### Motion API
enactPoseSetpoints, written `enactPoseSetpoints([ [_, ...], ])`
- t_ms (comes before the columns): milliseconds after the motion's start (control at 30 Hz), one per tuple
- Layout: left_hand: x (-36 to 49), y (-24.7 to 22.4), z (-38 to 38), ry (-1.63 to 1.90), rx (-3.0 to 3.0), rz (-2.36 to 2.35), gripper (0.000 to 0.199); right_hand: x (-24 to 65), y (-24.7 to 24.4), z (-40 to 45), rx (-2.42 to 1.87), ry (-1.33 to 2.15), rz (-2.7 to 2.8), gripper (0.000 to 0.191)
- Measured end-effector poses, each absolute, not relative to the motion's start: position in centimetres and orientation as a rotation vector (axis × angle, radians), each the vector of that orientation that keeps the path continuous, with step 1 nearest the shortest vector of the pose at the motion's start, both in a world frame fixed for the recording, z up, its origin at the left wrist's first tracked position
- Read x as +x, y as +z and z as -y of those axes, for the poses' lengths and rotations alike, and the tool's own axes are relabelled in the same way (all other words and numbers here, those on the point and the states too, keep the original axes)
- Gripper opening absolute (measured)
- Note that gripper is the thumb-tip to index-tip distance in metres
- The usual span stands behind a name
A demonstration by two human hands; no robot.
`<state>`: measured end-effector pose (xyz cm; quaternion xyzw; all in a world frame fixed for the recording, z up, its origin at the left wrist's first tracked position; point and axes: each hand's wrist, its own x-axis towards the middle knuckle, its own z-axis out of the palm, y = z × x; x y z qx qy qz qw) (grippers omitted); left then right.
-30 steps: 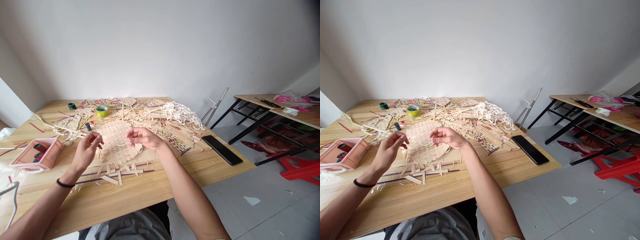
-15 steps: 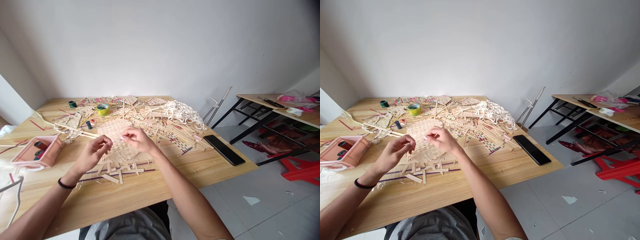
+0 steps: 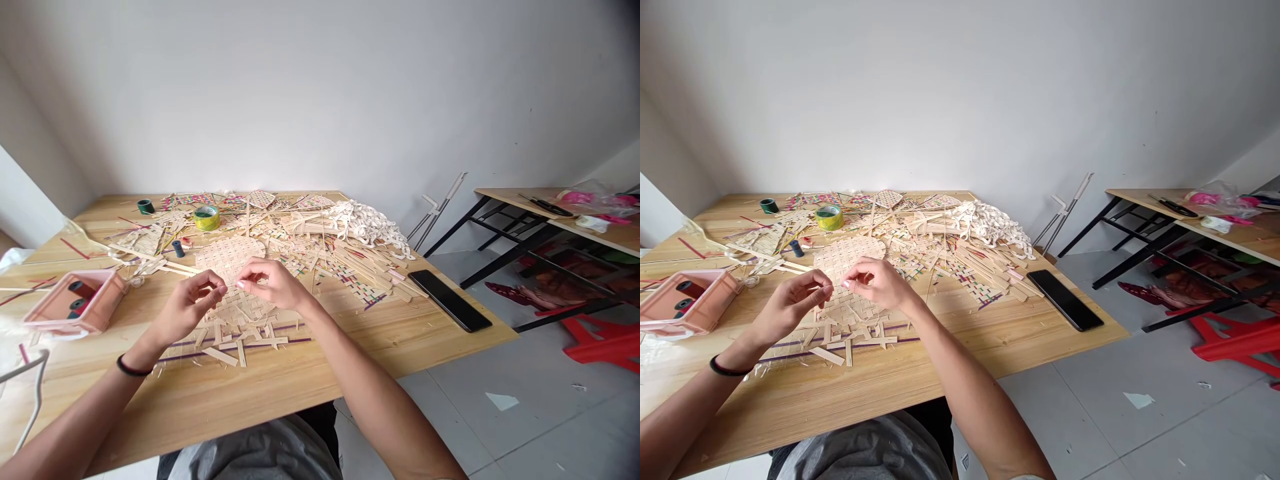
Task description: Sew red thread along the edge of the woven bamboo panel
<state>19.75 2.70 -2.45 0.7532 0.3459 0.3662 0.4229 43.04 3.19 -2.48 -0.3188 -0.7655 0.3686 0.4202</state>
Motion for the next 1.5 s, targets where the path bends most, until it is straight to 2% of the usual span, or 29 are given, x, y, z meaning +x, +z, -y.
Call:
enactPoseSetpoints([
  [800, 19.74, -2.01, -2.42, 0.845, 1.914, -0.852, 0.031, 42.96, -2.34, -3.00, -0.736, 1.042, 1.938, 0.010],
  [1500, 19.46, -2.36, -2.59, 0.842, 1.913, -0.871, 0.031, 42.85, -2.06, -2.81, -0.759, 1.108, 1.934, 0.013],
])
